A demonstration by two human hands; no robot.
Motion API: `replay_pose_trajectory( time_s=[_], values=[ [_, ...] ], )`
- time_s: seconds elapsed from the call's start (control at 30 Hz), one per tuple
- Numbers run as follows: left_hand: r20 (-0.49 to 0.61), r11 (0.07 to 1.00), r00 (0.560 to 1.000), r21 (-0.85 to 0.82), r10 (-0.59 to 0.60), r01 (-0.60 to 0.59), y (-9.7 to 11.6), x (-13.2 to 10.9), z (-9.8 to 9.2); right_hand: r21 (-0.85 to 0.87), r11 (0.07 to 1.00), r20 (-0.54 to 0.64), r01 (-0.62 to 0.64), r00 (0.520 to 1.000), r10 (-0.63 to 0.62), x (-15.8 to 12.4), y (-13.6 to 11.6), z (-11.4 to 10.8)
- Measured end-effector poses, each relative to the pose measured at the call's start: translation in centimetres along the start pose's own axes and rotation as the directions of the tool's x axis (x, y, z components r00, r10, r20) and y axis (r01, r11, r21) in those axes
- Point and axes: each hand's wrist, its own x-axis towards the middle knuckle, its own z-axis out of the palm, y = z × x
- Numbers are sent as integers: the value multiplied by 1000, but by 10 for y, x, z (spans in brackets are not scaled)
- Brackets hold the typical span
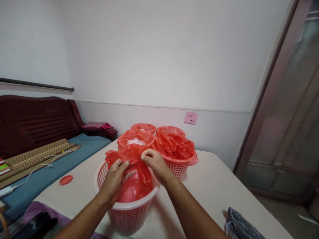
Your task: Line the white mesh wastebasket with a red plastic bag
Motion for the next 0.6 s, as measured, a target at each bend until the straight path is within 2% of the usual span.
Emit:
replay_pose_trajectory(
  time_s=[0.07,0.13,0.2,0.27,0.33,0.4,0.43,0.5,0.57,0.6],
  values=[
    [17,999,1000,44,22,-22,-5,8,-2,-172,983,114,69,992,-50,-3,5,11],
    [28,994,999,106,29,-32,-5,12,-7,-373,914,196,158,977,-88,-8,14,17],
    [52,986,998,163,32,-40,2,13,-11,-498,838,215,223,968,-130,-11,26,18],
    [123,972,992,232,19,-47,11,13,-16,-528,811,199,252,965,-171,-9,39,16],
    [237,925,971,372,-10,-81,20,16,-24,-452,865,135,220,975,-177,-2,50,14],
    [300,838,953,529,-36,-135,26,25,-38,-313,936,29,160,987,-159,6,57,12],
    [289,792,957,591,-26,-156,28,31,-48,-244,960,-15,138,989,-146,9,58,12],
    [200,725,979,669,34,-162,29,45,-68,-151,981,-53,120,990,-129,14,57,12],
    [132,685,987,711,95,-160,29,58,-83,-88,990,-23,111,993,-113,15,52,13],
    [134,674,985,718,109,-172,28,64,-86,-36,995,13,93,996,-92,13,50,15]
  ],
)
